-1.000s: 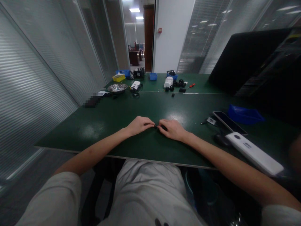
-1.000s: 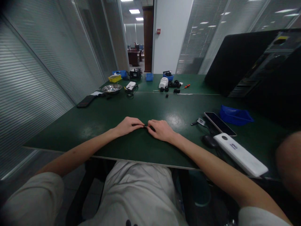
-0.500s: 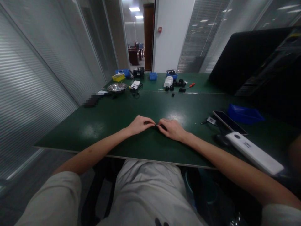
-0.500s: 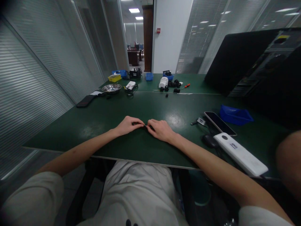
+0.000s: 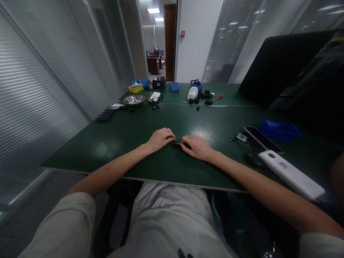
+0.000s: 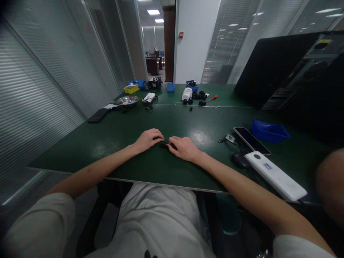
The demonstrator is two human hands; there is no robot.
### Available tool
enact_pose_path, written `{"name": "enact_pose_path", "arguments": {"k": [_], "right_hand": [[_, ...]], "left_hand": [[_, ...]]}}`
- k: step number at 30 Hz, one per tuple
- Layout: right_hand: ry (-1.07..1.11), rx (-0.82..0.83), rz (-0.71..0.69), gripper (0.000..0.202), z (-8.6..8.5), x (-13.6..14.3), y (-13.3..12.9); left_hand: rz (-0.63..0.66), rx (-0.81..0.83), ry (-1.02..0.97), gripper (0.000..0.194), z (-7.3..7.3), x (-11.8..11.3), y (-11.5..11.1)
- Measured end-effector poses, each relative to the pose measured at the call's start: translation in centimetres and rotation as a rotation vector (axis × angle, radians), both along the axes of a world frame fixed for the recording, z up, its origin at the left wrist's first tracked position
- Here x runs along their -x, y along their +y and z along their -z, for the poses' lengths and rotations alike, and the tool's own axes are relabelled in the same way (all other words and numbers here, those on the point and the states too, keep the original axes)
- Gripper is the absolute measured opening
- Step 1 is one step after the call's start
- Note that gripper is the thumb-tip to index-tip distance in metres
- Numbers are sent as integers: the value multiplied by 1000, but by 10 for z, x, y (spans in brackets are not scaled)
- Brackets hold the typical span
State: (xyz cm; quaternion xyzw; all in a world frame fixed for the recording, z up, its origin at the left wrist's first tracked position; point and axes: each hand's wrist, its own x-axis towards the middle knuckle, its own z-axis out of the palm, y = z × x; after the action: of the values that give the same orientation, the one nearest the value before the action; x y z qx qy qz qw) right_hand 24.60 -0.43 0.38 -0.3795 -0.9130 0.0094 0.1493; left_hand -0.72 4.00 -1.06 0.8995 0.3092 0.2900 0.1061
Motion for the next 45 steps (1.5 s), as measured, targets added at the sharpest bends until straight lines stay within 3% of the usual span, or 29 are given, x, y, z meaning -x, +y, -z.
{"name": "enact_pose_path", "arguments": {"k": [4, 8, 14, 20, 29, 37, 41, 45], "right_hand": [[10, 6, -9, 22, 0, 0, 0], [43, 26, -9, 23, 0, -2, 0], [82, 15, 1, 24, 0, -4, 1], [82, 31, -6, 24, -2, -4, 1], [82, 11, -8, 24, 2, -4, 2], [80, 26, -14, 24, 1, -4, 2], [83, 27, -13, 24, -1, -4, 1], [89, 37, -16, 24, -1, -4, 1]], "left_hand": [[27, 76, -2, 17, 0, 1, 2], [8, 97, -74, 22, -9, 3, -9], [139, 101, 15, 29, -17, 0, -25], [136, 98, 77, 21, -12, 3, -16], [109, 10, 67, 22, -18, 6, -19], [117, 115, 85, 24, -14, 8, -12], [33, 178, 85, 27, -18, 38, -3], [-298, 277, 85, 34, -23, 116, 11]]}}
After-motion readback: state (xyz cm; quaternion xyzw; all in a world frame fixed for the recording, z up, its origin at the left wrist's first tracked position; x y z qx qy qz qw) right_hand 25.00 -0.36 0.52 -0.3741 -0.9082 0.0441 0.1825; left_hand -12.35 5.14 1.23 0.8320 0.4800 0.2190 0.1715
